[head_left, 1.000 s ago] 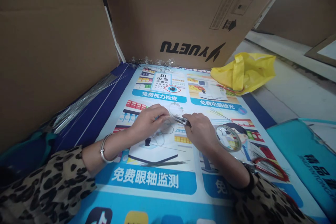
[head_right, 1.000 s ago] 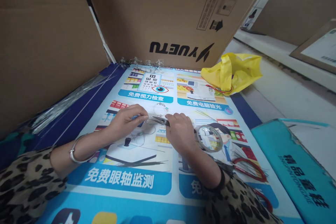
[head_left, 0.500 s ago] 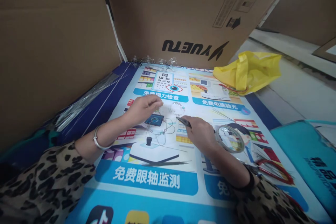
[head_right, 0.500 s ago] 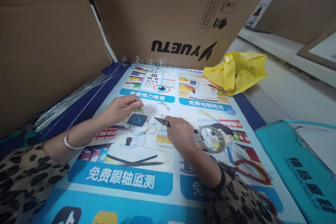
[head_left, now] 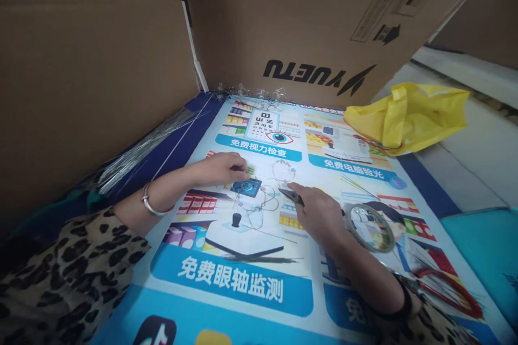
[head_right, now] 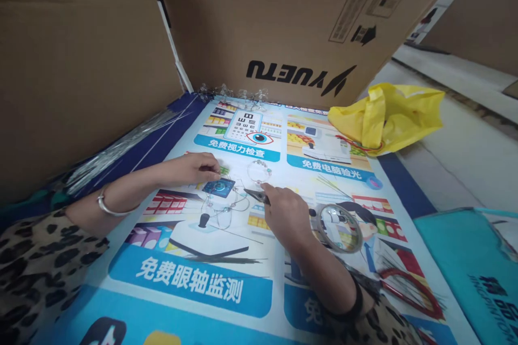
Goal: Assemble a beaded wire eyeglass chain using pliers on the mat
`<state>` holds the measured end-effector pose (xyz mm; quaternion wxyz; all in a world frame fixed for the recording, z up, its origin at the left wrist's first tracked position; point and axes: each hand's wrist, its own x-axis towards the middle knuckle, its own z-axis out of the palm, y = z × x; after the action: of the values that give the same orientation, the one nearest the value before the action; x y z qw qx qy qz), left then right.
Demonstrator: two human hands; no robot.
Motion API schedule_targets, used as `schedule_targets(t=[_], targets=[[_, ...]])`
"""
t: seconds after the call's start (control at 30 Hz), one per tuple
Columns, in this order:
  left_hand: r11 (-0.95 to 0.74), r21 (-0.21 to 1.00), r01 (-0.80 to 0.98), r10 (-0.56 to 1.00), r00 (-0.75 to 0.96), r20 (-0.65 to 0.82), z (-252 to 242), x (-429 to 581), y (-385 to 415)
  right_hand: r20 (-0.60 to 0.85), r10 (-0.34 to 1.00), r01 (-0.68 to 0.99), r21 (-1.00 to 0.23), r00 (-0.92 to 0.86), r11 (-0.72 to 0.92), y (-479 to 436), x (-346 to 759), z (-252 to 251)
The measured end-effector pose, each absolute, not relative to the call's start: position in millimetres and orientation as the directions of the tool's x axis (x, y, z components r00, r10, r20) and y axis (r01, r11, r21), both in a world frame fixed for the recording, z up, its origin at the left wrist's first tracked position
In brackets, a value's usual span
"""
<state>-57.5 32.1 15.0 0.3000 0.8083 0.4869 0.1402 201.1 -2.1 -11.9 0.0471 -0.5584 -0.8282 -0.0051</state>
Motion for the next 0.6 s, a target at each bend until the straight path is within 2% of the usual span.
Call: schedule_targets(t=[0.4, 0.6], targets=[[-0.197, 0.817, 0.541, 0.860, 0.495, -0.121, 6.4, -55.2, 33.7, 0.083, 0.907, 0.910, -0.016, -0.412, 0.414, -0.8, 203.3, -13.6], [-0.208, 0.812, 0.546, 0.862, 0.495, -0.112, 7.3, -55.7, 33.2, 0.106, 0.894, 0.899, -0.003, -0.434, 0.437, 0.7, 206.1, -16.9]])
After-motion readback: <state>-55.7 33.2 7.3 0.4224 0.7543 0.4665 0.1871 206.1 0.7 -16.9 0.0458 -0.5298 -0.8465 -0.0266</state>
